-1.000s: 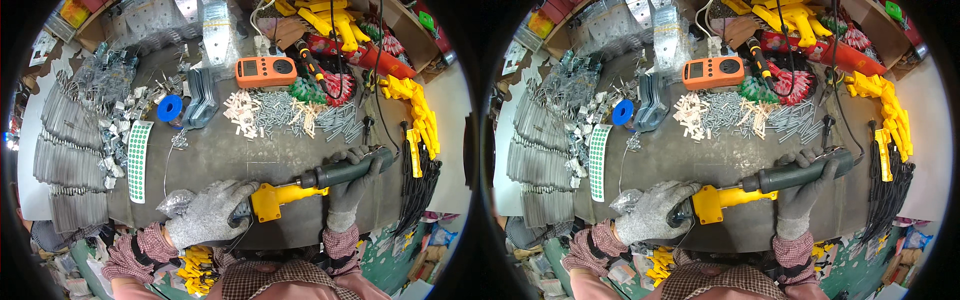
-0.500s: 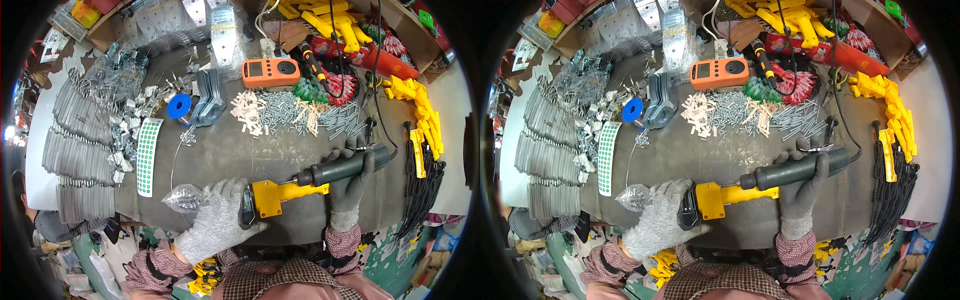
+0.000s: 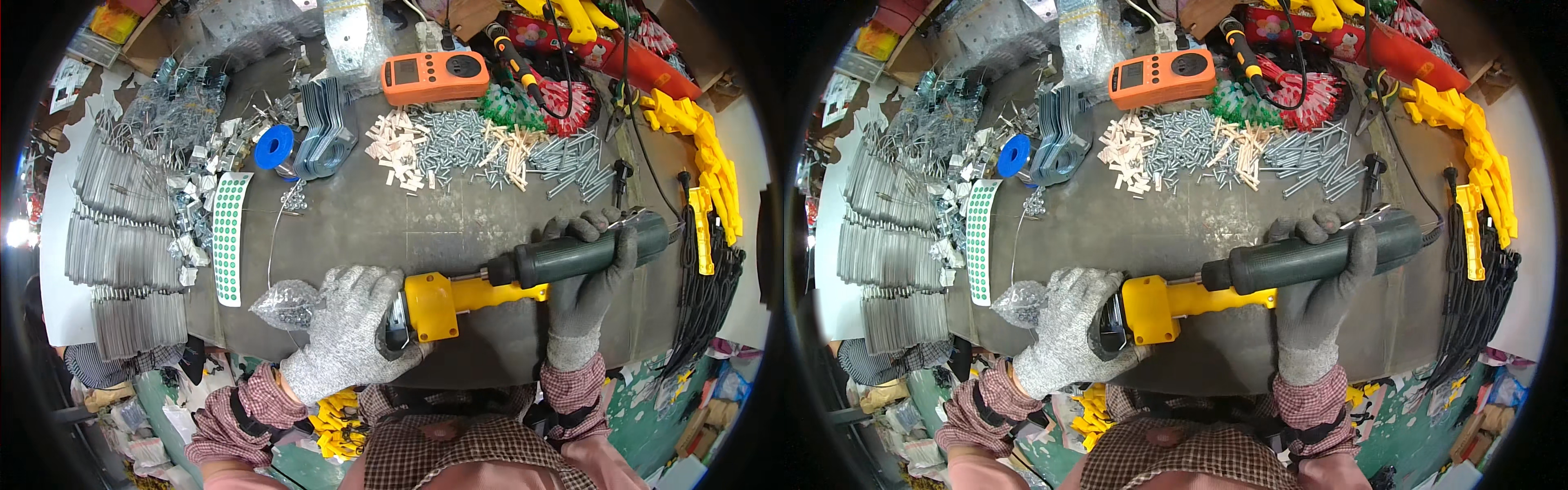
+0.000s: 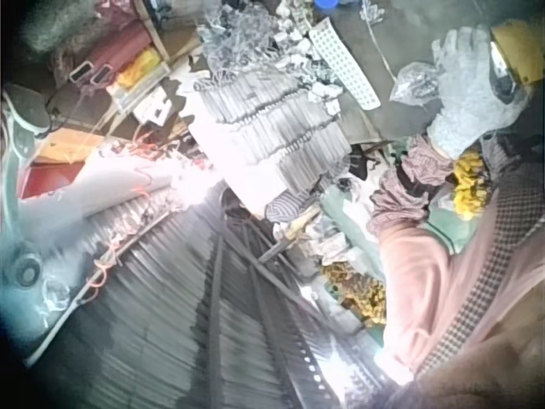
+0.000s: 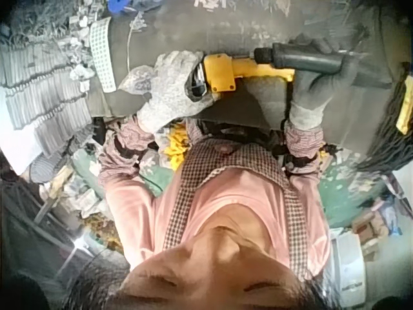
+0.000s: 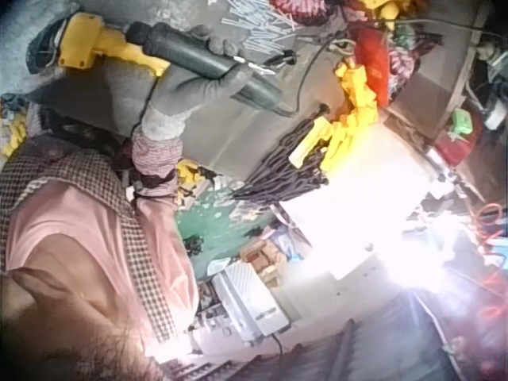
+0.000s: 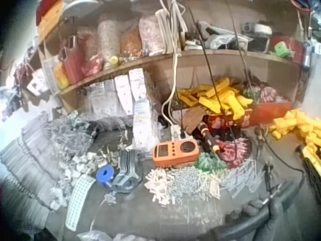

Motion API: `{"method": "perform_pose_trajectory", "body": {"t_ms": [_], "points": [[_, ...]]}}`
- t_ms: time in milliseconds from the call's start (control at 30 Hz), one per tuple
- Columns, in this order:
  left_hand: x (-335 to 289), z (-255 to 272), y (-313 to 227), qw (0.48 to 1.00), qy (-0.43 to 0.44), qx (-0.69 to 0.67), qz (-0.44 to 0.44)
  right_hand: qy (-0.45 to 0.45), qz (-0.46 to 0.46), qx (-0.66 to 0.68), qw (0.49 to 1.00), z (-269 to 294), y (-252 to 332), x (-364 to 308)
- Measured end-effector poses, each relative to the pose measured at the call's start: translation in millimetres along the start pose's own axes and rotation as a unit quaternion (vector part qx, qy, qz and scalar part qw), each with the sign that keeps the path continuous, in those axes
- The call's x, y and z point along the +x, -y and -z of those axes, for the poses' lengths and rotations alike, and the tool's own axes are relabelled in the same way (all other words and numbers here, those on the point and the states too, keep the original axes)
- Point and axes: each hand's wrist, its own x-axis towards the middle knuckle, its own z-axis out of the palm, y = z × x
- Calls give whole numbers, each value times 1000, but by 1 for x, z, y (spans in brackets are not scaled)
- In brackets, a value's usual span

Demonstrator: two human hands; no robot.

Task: Assembling components and soldering wires inside a yellow plastic handheld device housing using a soldering iron and an electric screwdriver.

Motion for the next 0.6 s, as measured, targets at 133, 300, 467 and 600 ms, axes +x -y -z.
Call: {"method": "perform_pose_trajectory", "body": {"t_ms": [133, 300, 467, 600], "points": [[1, -1, 2, 999, -37, 0, -34, 29, -2, -12, 999, 2, -1, 1], [2, 8, -1, 999, 10, -32, 4, 8, 19, -60, 998, -16, -6, 1], [-12, 22, 23, 995, 42, -90, -15, 85, 59, 59, 993, 4, 20, -16], [-10, 23, 22, 995, 60, -77, 12, 41, 59, 65, 995, 10, 21, -22]]}}
